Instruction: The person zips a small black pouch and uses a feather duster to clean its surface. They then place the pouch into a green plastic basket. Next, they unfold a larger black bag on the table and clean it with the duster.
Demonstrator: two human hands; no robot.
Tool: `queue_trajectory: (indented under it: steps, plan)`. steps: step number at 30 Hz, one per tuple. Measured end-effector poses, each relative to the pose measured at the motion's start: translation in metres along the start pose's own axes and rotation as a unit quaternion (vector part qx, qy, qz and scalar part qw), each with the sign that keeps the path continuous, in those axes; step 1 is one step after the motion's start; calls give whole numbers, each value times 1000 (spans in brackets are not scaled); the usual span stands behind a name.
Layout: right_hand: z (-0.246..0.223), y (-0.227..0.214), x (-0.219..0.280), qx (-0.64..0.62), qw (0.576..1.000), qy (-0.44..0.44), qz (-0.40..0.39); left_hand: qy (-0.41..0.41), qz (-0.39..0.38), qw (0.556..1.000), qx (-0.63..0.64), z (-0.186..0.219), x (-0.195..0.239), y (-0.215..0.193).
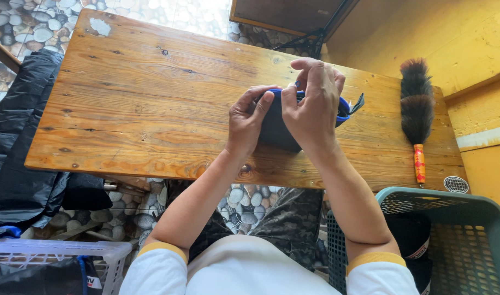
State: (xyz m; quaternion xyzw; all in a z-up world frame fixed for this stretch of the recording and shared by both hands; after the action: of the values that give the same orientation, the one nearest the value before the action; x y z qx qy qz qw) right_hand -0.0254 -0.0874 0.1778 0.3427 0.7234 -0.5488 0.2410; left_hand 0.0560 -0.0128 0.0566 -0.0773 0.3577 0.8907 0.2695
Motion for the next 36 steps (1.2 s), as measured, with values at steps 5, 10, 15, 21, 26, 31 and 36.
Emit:
queue_trajectory:
  steps: [5, 10, 15, 21, 26, 31, 36]
  plan:
    - [9, -10, 4, -10, 1000, 27, -3, 4, 6, 1000, -13, 0, -12, -15]
    - [16, -21, 8, -17, 999, 50, -11, -1, -3, 1000, -31, 6, -16, -23]
    - [29, -27, 14, -47, 998, 30, -9, 15, -70, 993, -91, 16, -20, -28]
    - [49, -43, 36, -114, 990, 4, -85, 57, -176, 955, -232, 43, -35, -31]
    - [60, -38, 50, -117, 990, -14, -78, 238, -316, 809, -435, 94, -32, 29]
    - [66, -35, 51, -107, 991, -8, -85, 306, -413, 683, -518, 95, -26, 78]
    - [74, -34, 55, -102, 991, 0, -88, 286, -446, 642, -554, 76, -28, 88]
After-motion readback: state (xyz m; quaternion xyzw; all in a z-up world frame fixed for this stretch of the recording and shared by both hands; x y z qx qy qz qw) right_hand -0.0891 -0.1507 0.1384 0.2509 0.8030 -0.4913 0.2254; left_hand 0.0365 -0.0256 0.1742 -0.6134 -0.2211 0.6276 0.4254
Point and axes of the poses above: each hand's wrist, its own x-axis away from the middle knuckle, its own y-axis out of the palm, z = x × y, the point moved 7 cm from there along -x, towards the middle knuckle, and after that the axes turned 1 degree about x, right-handed, at the moved point
